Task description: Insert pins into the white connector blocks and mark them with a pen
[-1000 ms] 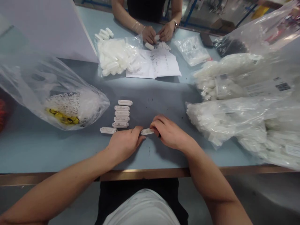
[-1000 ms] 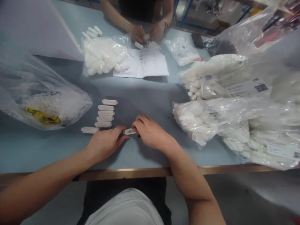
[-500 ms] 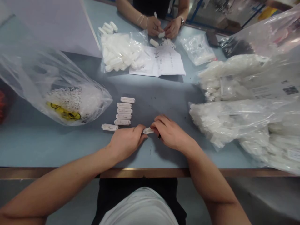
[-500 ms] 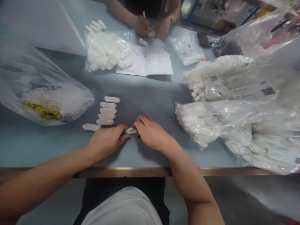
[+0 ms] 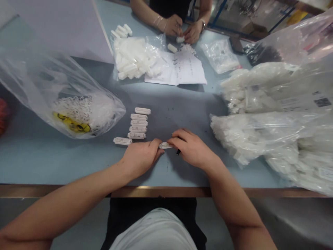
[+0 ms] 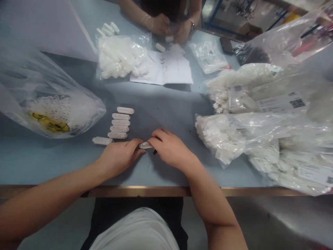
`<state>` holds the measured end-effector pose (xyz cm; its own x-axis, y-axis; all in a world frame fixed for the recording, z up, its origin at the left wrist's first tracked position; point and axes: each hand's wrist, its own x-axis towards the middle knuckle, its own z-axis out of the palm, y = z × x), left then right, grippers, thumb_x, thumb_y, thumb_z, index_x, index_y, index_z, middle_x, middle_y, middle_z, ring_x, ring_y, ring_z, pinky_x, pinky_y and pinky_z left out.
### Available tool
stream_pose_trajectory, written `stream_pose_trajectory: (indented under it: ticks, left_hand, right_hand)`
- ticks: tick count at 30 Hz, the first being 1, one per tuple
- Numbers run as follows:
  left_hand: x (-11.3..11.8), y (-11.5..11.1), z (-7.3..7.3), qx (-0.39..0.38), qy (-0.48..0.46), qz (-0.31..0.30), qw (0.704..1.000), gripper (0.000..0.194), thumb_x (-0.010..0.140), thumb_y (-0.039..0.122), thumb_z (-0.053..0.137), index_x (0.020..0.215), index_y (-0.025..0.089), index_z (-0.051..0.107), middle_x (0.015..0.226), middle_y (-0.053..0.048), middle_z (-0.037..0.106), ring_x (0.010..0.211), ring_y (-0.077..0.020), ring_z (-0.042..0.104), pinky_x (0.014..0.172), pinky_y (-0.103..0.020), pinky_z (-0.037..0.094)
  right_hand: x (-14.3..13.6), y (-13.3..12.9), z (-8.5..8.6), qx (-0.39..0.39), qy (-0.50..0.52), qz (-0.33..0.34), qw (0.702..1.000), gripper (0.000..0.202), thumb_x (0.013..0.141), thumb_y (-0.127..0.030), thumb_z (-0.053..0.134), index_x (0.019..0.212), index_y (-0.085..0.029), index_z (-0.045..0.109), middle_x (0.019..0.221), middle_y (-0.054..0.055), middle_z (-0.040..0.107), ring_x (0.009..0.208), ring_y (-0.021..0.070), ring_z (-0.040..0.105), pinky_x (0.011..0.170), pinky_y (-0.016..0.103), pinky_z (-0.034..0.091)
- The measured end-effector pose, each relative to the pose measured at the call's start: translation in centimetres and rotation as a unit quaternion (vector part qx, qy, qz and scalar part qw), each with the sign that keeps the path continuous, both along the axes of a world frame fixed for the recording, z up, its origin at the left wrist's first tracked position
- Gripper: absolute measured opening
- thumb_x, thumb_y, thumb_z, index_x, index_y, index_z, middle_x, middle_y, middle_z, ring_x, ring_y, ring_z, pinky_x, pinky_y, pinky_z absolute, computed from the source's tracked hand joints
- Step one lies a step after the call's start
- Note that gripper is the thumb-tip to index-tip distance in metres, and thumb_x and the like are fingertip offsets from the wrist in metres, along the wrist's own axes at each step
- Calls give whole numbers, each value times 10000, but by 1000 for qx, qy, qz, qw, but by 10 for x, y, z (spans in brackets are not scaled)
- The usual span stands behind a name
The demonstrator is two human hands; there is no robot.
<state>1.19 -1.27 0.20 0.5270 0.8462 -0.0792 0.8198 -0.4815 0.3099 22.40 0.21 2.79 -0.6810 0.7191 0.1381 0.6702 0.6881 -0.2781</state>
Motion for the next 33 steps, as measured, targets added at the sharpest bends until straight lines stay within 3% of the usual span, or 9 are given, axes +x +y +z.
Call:
stream_pose_trajectory:
  ticks: [6,12,16,19,22,26,28,30,33]
  left_hand:
    - [0,-1,0,-7,-2,-4,1000,451,947,499,308,1050,164,592,753,-91,679,586,-206,606,491,-275,299]
    - [-1,3,4,-51,-20,19,998,353,923,450,401,1054,176,581,805,-80,676,658,-214,622,533,-281,339]
    - [-5,11,17,-139,-102,72,982,356,851,396,531,1149,201,544,686,8,611,604,-171,575,553,-268,357]
    - [-7,15,29,-192,-194,116,955,332,800,397,595,1073,208,579,574,60,505,547,-133,501,546,-253,345]
    - [-6,14,36,-292,-340,170,878,289,800,425,603,985,204,592,540,77,425,499,-95,418,513,-233,323]
    - [-3,12,32,-459,-575,204,645,301,879,428,515,1033,175,565,714,19,534,567,-88,498,555,-244,414]
    - [-3,12,29,-498,-630,197,562,321,903,424,488,1061,158,577,902,-49,606,753,-132,598,718,-300,489]
    - [-3,12,26,-518,-653,187,520,360,928,446,441,1068,153,597,1022,-85,622,926,-172,612,874,-353,478]
    - [-3,9,26,-535,-663,168,496,414,933,490,411,1108,168,602,1096,-97,616,1023,-194,586,942,-384,449]
  right_hand:
    - [7,0,-1,23,-19,37,999,353,786,-14,471,1033,-185,657,965,81,606,869,196,518,764,335,459]
    - [5,-1,0,1,-22,77,997,305,814,-55,514,1065,-165,649,945,84,615,894,202,550,851,383,469]
    - [8,1,1,7,8,63,998,375,776,-36,536,1105,-183,642,991,90,623,905,206,549,786,366,479]
    - [11,1,2,25,65,21,997,449,777,-9,486,1160,-205,615,991,77,633,864,185,546,733,330,477]
    - [10,-1,3,56,132,-23,989,435,800,-22,476,1164,-222,604,961,63,642,805,168,543,707,317,477]
    - [-1,-9,4,97,203,-41,973,351,829,-73,531,1139,-222,602,916,52,643,771,153,542,702,313,479]
    - [-7,-13,4,107,204,-37,972,311,840,-108,554,1127,-220,602,911,51,643,786,156,547,719,321,476]
    - [-14,-17,4,111,182,-32,976,291,852,-134,553,1127,-217,600,931,52,652,805,164,552,739,335,466]
    - [-22,-20,2,110,136,-34,984,291,855,-141,551,1137,-191,598,986,61,665,819,177,541,753,350,447]
